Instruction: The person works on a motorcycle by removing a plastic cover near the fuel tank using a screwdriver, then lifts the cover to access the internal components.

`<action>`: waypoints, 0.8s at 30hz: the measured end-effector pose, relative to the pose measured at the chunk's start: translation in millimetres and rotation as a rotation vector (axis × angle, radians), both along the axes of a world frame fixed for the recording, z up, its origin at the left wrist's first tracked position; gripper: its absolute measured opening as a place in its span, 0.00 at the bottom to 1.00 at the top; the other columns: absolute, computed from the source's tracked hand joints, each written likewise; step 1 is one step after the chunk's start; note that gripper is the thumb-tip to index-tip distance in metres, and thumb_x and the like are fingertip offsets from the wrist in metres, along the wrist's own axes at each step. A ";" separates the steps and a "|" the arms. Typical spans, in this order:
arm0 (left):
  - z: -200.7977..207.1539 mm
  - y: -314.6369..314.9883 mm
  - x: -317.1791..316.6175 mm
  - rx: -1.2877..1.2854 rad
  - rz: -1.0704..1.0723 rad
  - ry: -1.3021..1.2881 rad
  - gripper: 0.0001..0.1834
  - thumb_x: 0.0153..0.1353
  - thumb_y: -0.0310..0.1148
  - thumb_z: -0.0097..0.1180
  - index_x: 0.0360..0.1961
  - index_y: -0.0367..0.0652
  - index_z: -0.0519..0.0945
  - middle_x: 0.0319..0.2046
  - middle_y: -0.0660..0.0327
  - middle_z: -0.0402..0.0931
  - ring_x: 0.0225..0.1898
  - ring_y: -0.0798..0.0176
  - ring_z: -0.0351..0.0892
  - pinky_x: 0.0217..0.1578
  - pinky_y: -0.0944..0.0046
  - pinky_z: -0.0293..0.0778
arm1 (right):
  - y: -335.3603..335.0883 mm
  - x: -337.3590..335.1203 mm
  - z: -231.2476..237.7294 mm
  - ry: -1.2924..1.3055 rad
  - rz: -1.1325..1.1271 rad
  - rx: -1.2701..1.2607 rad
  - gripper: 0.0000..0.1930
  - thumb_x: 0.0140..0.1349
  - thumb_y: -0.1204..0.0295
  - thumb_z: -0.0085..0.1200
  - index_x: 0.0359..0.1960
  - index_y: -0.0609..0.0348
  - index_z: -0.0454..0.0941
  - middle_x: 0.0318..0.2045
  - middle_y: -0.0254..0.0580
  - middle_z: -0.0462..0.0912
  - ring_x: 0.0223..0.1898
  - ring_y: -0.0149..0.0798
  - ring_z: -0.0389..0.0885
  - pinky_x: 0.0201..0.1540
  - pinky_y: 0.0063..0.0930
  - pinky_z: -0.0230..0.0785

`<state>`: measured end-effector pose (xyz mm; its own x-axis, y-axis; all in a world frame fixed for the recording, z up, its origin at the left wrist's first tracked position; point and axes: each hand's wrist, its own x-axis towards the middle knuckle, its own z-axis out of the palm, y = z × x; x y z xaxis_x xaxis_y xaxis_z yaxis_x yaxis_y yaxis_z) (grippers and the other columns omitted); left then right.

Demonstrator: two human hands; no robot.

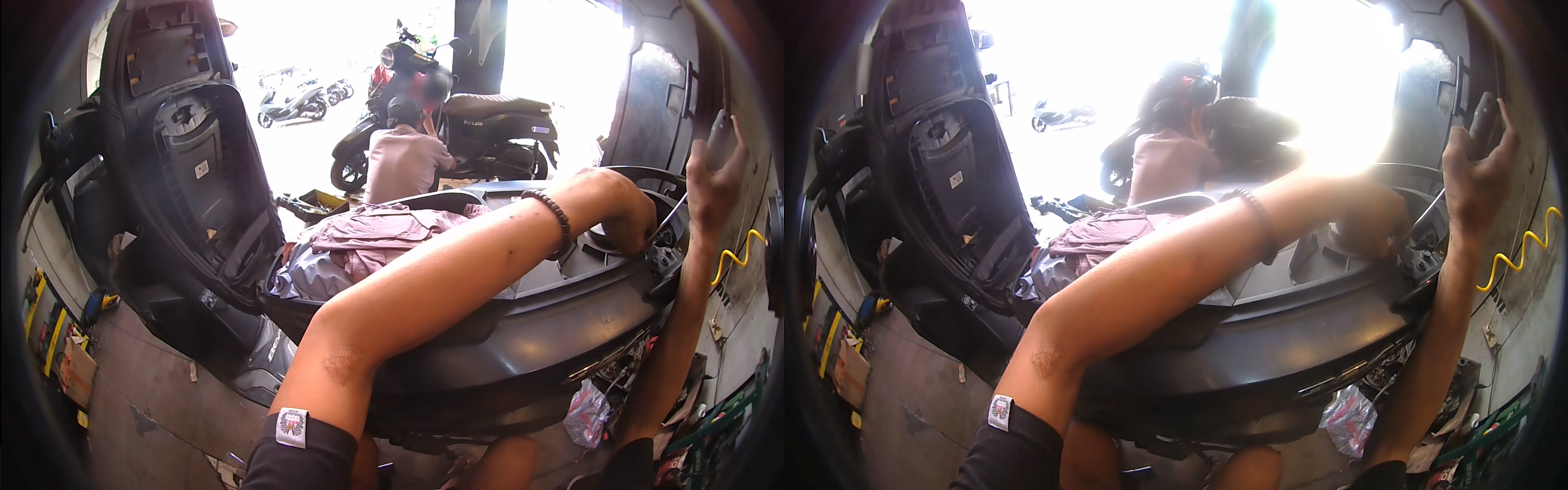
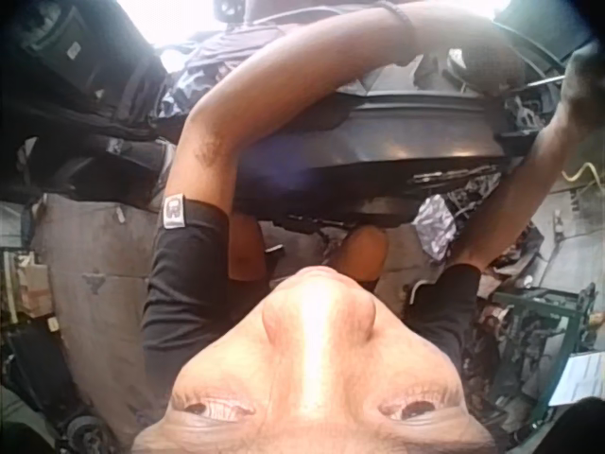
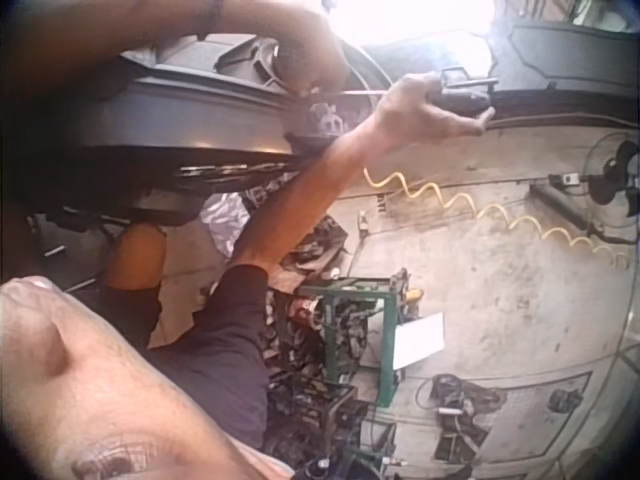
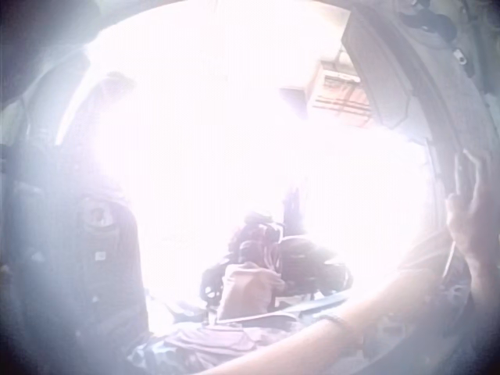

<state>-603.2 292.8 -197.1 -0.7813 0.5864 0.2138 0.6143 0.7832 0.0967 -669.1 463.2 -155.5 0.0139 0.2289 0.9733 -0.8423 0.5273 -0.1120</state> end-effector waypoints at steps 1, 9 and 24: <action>-0.8 -0.7 -1.2 -0.009 0.009 -0.010 0.17 0.59 0.37 0.56 0.48 0.47 0.87 0.42 0.58 0.86 0.42 0.56 0.85 0.45 0.54 0.79 | -0.6 -1.8 -0.6 -0.004 0.040 -0.001 0.32 0.62 0.66 0.59 0.69 0.58 0.68 0.62 0.54 0.78 0.61 0.50 0.81 0.66 0.38 0.72; -2.6 -1.0 3.7 0.041 0.033 -0.118 0.21 0.58 0.39 0.56 0.52 0.50 0.86 0.42 0.56 0.87 0.43 0.56 0.86 0.46 0.55 0.80 | 9.1 -17.0 0.4 -0.056 -0.159 0.020 0.33 0.62 0.64 0.60 0.69 0.61 0.68 0.62 0.55 0.78 0.61 0.50 0.81 0.66 0.39 0.72; -18.0 -21.8 27.2 0.505 -0.085 -0.031 0.14 0.54 0.33 0.70 0.43 0.47 0.91 0.40 0.56 0.88 0.39 0.58 0.87 0.41 0.56 0.83 | 12.0 -9.7 -4.1 -0.276 0.179 0.040 0.33 0.63 0.69 0.59 0.69 0.64 0.66 0.37 0.45 0.81 0.26 0.30 0.79 0.34 0.27 0.76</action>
<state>-576.1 271.0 -215.1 -0.7457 0.4776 0.4647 0.6647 0.5813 0.4693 -678.9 475.2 -159.6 -0.2889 0.1650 0.9430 -0.8628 0.3820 -0.3312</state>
